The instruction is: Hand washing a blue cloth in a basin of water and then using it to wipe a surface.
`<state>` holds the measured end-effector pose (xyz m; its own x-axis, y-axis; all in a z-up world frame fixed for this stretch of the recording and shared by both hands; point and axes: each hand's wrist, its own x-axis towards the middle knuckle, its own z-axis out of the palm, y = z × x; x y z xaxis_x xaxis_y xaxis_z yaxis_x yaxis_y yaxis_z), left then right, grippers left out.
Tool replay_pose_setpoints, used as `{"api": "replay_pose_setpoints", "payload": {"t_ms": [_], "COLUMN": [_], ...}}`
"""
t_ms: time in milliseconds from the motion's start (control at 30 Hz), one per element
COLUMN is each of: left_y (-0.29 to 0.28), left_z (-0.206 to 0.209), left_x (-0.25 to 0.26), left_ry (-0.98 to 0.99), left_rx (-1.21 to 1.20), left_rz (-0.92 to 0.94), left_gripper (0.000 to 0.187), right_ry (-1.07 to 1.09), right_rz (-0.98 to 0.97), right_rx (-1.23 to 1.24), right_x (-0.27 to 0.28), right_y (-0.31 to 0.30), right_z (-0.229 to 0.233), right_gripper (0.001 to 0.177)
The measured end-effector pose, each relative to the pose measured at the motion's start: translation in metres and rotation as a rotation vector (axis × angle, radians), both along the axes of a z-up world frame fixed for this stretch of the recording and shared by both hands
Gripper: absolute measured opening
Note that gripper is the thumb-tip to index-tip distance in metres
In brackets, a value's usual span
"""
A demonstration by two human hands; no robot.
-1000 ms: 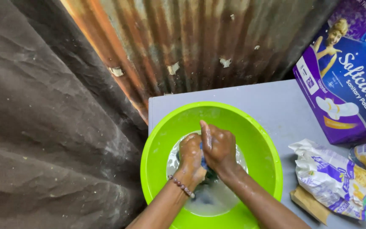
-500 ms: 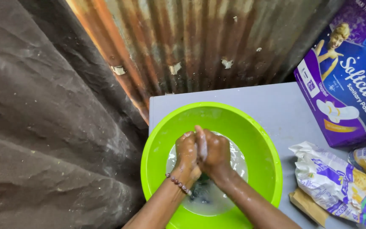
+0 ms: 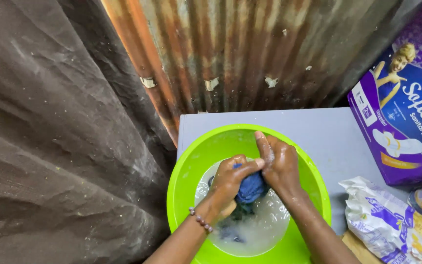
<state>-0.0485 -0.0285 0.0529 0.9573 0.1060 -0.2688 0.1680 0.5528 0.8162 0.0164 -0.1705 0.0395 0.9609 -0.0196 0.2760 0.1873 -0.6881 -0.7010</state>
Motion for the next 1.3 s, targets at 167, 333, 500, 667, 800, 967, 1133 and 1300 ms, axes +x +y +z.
{"api": "replay_pose_setpoints", "payload": {"t_ms": [167,333,500,667,800,967,1133,1300], "left_y": [0.047,0.059,0.046,0.020,0.020,0.012,-0.014,-0.013], "left_z": [-0.021,-0.006,0.033,0.025,-0.033,-0.145,-0.062,-0.048], "left_x": [0.010,0.011,-0.003,-0.002,0.027,0.055,0.014,0.018], "left_ry": [-0.137,-0.127,-0.053,0.002,0.025,0.121,0.150,0.165], "left_rx": [0.656,0.341,0.060,-0.152,-0.234,-0.271,0.095,0.176], "left_rz": [-0.478,-0.243,-0.101,0.001,0.009,-0.089,-0.006,0.031], "left_gripper": [0.027,0.026,0.030,0.037,0.026,0.045,0.022,0.022], "right_ry": [0.375,0.450,0.282,0.071,-0.255,-0.585,-0.440,-0.405], "right_rz": [0.202,0.374,0.263,0.011,0.325,0.177,-0.019,0.127], "right_rx": [0.630,0.272,0.462,0.602,0.241,0.004,-0.091,0.031], "right_x": [-0.015,-0.030,-0.027,-0.042,-0.091,-0.083,-0.075,-0.060], "right_y": [-0.022,-0.039,-0.037,0.003,0.058,0.069,0.060,0.051], "right_z": [0.024,0.052,0.035,0.025,0.023,-0.017,-0.005,-0.006], "right_gripper": [0.038,0.045,0.018,0.039,0.025,0.057,0.054,0.050]}}
